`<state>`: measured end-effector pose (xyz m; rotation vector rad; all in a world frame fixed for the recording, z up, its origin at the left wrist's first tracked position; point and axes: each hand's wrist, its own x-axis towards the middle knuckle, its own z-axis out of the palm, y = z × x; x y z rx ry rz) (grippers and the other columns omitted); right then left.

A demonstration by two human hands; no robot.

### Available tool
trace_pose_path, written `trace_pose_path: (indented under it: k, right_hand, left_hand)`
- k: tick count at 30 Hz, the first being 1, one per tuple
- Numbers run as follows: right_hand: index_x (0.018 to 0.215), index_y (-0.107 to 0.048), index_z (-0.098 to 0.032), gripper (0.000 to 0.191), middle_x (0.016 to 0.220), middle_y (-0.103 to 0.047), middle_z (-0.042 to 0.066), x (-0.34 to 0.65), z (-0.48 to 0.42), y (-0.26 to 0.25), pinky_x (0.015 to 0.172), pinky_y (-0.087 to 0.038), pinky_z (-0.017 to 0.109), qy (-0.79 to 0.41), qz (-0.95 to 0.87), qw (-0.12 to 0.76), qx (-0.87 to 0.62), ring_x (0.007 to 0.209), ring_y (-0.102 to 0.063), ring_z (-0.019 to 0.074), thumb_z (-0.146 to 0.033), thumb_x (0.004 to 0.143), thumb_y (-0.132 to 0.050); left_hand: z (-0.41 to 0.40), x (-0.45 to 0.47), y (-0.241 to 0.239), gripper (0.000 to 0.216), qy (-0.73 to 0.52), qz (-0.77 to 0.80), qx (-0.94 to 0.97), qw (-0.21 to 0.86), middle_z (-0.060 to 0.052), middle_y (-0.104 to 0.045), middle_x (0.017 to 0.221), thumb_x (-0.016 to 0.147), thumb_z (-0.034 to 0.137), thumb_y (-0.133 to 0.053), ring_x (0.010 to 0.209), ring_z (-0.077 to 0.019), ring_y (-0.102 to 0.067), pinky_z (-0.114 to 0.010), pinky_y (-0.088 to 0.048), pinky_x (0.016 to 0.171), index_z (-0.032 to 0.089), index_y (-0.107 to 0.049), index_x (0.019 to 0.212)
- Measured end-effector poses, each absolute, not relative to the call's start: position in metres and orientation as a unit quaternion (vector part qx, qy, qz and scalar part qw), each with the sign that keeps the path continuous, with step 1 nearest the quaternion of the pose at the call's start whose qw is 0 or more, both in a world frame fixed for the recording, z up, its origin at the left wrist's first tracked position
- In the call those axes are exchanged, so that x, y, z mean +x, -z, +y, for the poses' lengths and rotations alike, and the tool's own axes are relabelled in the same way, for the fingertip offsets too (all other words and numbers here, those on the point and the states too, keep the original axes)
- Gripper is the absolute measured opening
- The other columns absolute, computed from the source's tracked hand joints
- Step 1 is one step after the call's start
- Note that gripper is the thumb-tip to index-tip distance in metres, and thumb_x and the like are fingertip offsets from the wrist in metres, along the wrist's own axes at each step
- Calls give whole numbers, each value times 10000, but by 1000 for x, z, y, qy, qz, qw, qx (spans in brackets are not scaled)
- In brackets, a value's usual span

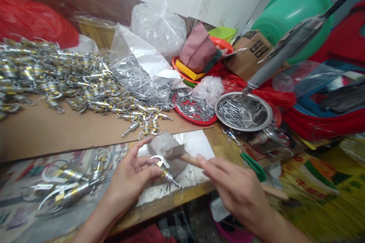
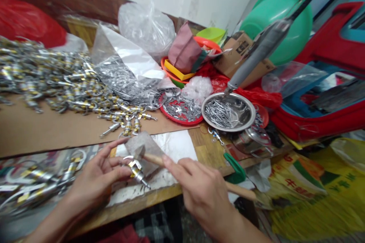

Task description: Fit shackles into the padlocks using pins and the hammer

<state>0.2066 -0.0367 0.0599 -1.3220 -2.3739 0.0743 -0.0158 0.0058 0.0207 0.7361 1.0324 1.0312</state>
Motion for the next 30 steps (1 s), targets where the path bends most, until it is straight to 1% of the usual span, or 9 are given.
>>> trace_pose_path:
  k: [2, 7, 10, 12, 15, 17, 19, 24, 30]
  right_hand:
    - [1318, -382, -259, 529, 835, -644, 45, 205, -39, -57, 564, -490, 272, -23, -864, 164, -476, 669, -609, 169, -64, 826, -366]
    - [1309, -398, -272, 527, 855, -642, 54, 197, -42, -53, 605, -483, 260, 12, -861, 208, -464, 702, -595, 160, -59, 828, -366]
    - [1295, -425, -259, 484, 770, -625, 37, 195, -36, -47, 579, -477, 242, -26, -858, 177, -482, 643, -579, 146, -93, 842, -376]
    - [1276, -451, -251, 438, 821, -639, 38, 202, -27, -38, 626, -494, 248, -68, -825, 210, -521, 690, -600, 146, -142, 855, -403]
    - [1226, -509, -213, 387, 1023, -648, 71, 222, -9, -23, 770, -496, 312, -132, -750, 252, -597, 884, -617, 188, -239, 841, -480]
    - [1176, -557, -190, 363, 1084, -637, 86, 235, 1, -18, 810, -482, 348, -177, -730, 213, -625, 949, -607, 216, -289, 830, -506]
    - [1088, -622, -193, 302, 1039, -657, 80, 243, 12, -19, 788, -485, 338, -192, -740, 162, -624, 913, -619, 212, -313, 846, -487]
    - [1039, -637, -164, 268, 1004, -641, 67, 238, 65, -29, 835, -436, 252, -35, -744, 150, -650, 936, -580, 151, -230, 895, -421]
    - [957, -614, -138, 180, 980, -614, 72, 213, 156, -23, 807, -462, 358, -42, -718, 87, -689, 920, -580, 193, -255, 847, -532]
  left_hand:
    - [6, -16, -22, 772, -462, 467, 327, 679, 29, -663, 596, 541, 97, -735, 508, -136, -614, -269, -534, 517, 168, -364, 1215]
    - [6, -16, -22, 821, -462, 472, 326, 676, 47, -656, 556, 503, 114, -759, 488, -138, -609, -273, -531, 515, 165, -365, 1222]
    - [6, -15, -23, 807, -467, 473, 327, 671, 53, -648, 546, 507, 120, -754, 483, -135, -606, -251, -512, 500, 171, -376, 1218]
    - [5, -15, -24, 769, -465, 482, 336, 662, 42, -660, 569, 519, 133, -751, 512, -140, -616, -253, -513, 520, 173, -401, 1201]
    - [3, -18, -23, 508, -439, 516, 374, 633, 2, -689, 625, 534, 177, -749, 598, -165, -643, -278, -516, 605, 162, -573, 1010]
    - [2, -21, -20, 249, -411, 550, 423, 592, -28, -704, 642, 554, 228, -736, 625, -191, -646, -303, -506, 645, 164, -662, 783]
    - [1, -24, -17, 114, -394, 576, 478, 534, -49, -713, 671, 575, 274, -719, 667, -222, -644, -331, -489, 685, 188, -694, 645]
    - [1, -23, -16, 90, -420, 556, 569, 437, -60, -661, 862, 612, 330, -694, 886, -256, -591, -307, -437, 770, 256, -728, 574]
    - [0, -18, -19, 88, -404, 546, 607, 412, -33, -629, 771, 634, 323, -681, 742, -203, -597, -265, -430, 682, 261, -727, 591]
